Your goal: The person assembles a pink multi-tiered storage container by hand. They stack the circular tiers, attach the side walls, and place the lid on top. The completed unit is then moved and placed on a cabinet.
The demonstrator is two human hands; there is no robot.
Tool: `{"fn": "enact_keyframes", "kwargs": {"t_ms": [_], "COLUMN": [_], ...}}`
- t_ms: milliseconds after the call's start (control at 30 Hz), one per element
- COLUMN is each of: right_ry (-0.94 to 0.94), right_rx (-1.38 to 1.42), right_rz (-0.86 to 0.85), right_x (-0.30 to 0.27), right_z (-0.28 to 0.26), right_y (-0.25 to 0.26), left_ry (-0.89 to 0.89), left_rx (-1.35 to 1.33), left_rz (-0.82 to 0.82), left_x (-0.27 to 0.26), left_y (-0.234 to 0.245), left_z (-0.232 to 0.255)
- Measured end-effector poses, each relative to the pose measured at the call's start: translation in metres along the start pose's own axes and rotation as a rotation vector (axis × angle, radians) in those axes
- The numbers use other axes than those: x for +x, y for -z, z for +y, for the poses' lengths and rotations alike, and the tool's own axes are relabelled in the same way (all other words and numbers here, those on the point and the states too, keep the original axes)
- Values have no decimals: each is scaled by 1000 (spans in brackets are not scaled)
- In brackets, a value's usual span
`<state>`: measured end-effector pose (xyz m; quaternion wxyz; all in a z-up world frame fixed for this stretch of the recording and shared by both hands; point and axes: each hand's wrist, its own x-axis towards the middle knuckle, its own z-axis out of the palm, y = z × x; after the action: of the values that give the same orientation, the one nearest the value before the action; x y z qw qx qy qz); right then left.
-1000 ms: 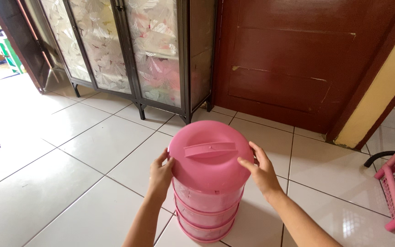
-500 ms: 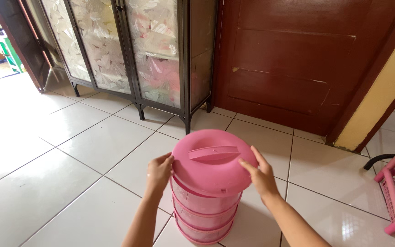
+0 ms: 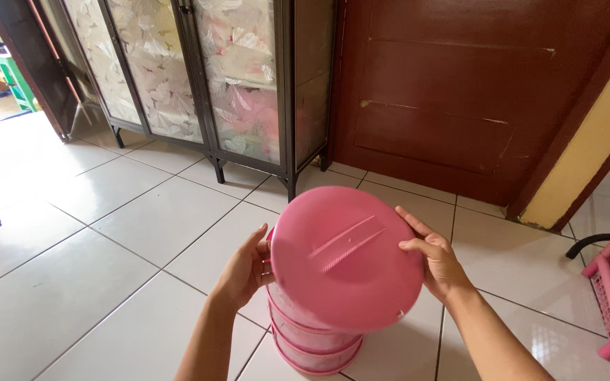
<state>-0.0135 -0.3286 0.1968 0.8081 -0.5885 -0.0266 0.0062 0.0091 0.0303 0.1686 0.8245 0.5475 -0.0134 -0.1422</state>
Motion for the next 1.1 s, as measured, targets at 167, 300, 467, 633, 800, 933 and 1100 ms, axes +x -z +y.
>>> {"fn": "enact_keyframes", "kwargs": {"t_ms": [167,300,467,633,800,933,1100], "right_ry": [-38,-22,-73,-147,522,599,600], "right_rx": [-75,-115,-131,-223,-1221,-1327,-1378], "right_rz": [-154,-81,52,47,108,39,52], "right_x": [1,10,5,-5,-10,-3,26], "right_z": [-1,5,11,29,30,26,23], "right_y": [-5,-11,-9,-29,-67,-100,-111], "left_ry": [83,-38,-215,-278,-283,-312,-241], "left_rx": [109,45,-125,-361,-392,-388,-242], "left_rz": [64,59,139,161,134,51,-36], "left_x": [-10,-17,-12,-2,-5,-17,-26], "left_y": [-14,-10,9,6,-20,-49,-63], "left_z": [0,0,-7,-28,-48,-61,-71]}}
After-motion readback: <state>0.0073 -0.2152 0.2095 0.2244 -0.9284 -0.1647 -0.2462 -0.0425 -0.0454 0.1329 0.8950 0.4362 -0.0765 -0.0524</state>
